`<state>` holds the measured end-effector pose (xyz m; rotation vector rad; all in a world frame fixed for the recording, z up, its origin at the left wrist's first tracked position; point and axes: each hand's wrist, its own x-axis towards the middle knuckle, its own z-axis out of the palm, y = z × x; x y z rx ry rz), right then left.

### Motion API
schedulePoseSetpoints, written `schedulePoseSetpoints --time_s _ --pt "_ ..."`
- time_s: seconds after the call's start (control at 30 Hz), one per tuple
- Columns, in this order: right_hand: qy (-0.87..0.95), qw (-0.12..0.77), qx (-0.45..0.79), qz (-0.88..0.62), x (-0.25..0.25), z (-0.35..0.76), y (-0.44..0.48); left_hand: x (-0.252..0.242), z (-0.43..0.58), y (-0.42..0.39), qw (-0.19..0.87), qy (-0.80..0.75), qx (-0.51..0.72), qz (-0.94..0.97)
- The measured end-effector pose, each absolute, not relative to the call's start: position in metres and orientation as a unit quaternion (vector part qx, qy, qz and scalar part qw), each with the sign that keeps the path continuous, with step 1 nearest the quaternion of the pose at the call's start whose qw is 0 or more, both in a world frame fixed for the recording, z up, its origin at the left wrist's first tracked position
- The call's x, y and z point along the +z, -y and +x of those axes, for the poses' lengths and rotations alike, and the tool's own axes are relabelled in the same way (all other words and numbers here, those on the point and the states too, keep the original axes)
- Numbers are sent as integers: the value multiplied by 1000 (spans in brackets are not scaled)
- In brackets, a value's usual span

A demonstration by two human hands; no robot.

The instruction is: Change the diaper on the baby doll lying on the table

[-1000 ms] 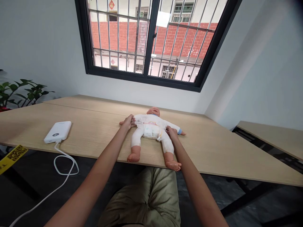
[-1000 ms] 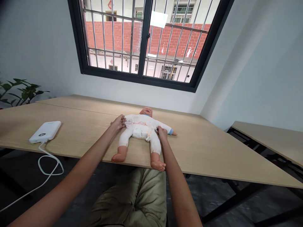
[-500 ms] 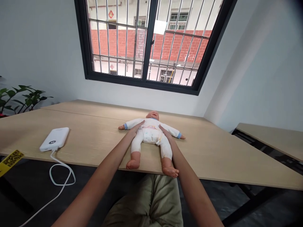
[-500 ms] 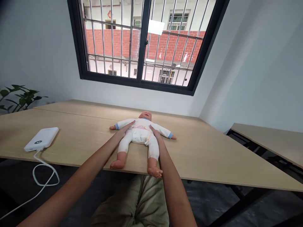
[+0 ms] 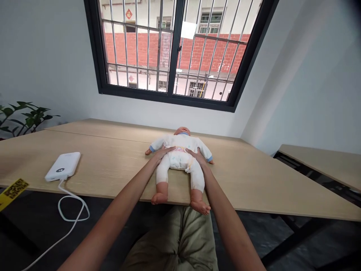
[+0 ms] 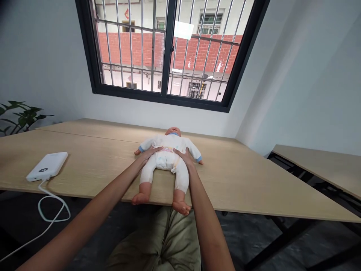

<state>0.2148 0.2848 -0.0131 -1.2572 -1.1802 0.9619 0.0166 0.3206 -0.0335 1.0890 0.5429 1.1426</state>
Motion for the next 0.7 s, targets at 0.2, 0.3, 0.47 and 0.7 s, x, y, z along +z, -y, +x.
schedulePoseSetpoints --time_s 0.2,0.3,0.47,0.7 --pt "551 626 392 -388 19 200 -240 0 19 -298 653 -217 554 469" --pt "539 667 379 -348 33 195 -213 15 21 -273 647 -198 565 472" --pt "518 694 343 -364 35 201 -161 20 14 -212 635 -174 546 518" --pt "451 704 312 -451 1 208 -92 -4 -19 -122 526 -286 495 630"
